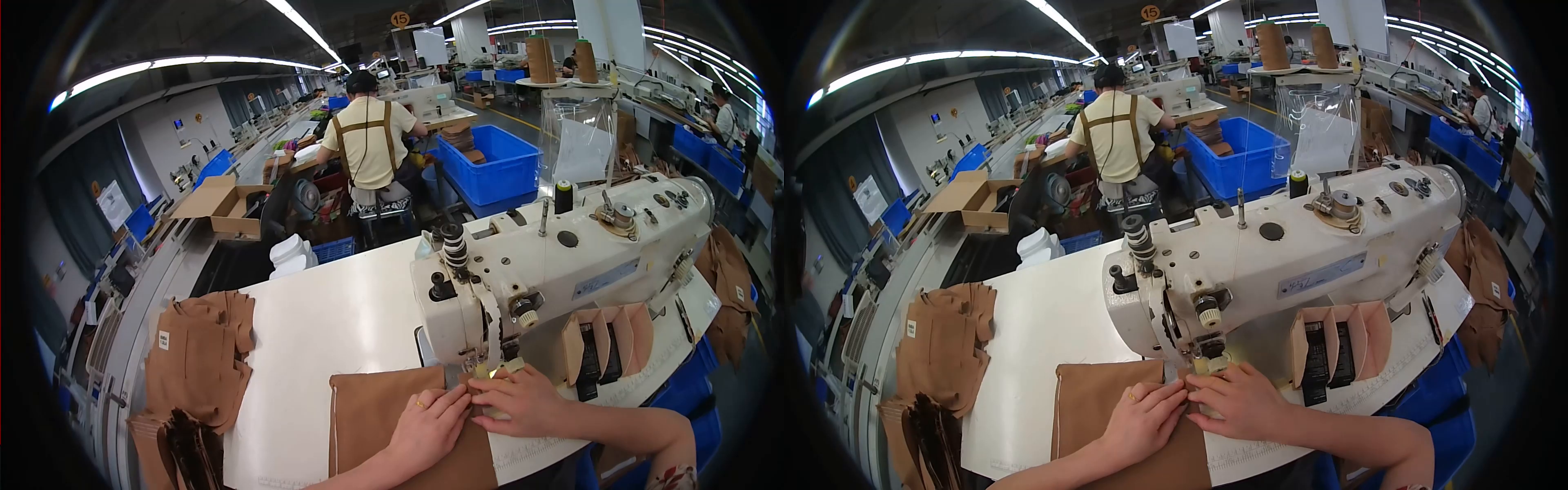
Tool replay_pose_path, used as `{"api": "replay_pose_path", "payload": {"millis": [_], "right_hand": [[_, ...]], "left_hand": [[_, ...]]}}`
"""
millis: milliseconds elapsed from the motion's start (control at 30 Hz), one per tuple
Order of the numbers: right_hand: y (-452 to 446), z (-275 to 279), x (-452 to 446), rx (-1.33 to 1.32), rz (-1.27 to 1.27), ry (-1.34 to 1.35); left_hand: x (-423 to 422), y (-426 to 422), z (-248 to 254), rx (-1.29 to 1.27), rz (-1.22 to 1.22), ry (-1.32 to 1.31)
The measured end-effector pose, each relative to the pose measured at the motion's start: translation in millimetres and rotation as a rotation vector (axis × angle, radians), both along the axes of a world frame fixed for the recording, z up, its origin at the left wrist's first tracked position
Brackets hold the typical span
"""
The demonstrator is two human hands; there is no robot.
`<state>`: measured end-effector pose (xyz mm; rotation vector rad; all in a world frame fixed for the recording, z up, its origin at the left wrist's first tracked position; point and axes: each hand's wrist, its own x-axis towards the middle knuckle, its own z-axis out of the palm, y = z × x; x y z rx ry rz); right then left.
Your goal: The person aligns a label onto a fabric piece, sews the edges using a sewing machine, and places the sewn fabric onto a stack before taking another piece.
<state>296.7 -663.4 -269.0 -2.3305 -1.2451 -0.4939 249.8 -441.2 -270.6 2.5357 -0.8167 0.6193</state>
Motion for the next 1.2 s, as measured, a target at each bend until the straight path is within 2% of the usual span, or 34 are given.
{"api": "replay_pose_path", "payload": {"millis": [833,933,1067,1100,1133,1167,1200], "right_hand": [[1.4,1.4,9.1,-0.016,-0.036,0.032],[0.5,8.7,5.7,-0.006,-0.038,-0.028],[-14.8,12.4,-33.6,0.136,0.059,-0.175],[-23.6,16.2,-57.7,0.226,0.125,-0.140],[-37.0,4.6,-87.7,0.264,0.139,-0.068],[-54.4,-19.4,-114.3,0.255,0.263,0.086],[-39.5,-6.2,-129.3,0.466,0.259,0.091]], "left_hand": [[11.7,-5.0,-1.2,-0.034,0.013,0.021],[13.8,-4.6,-0.8,-0.016,0.006,0.010],[19.5,-3.5,-2.3,-0.002,-0.001,-0.027],[21.2,-3.5,-2.8,0.000,-0.006,-0.035],[21.9,-3.1,-2.6,0.003,-0.005,-0.040],[21.4,-2.2,-2.0,0.008,-0.001,-0.043],[22.2,-2.3,0.5,0.006,-0.001,-0.048]]}}
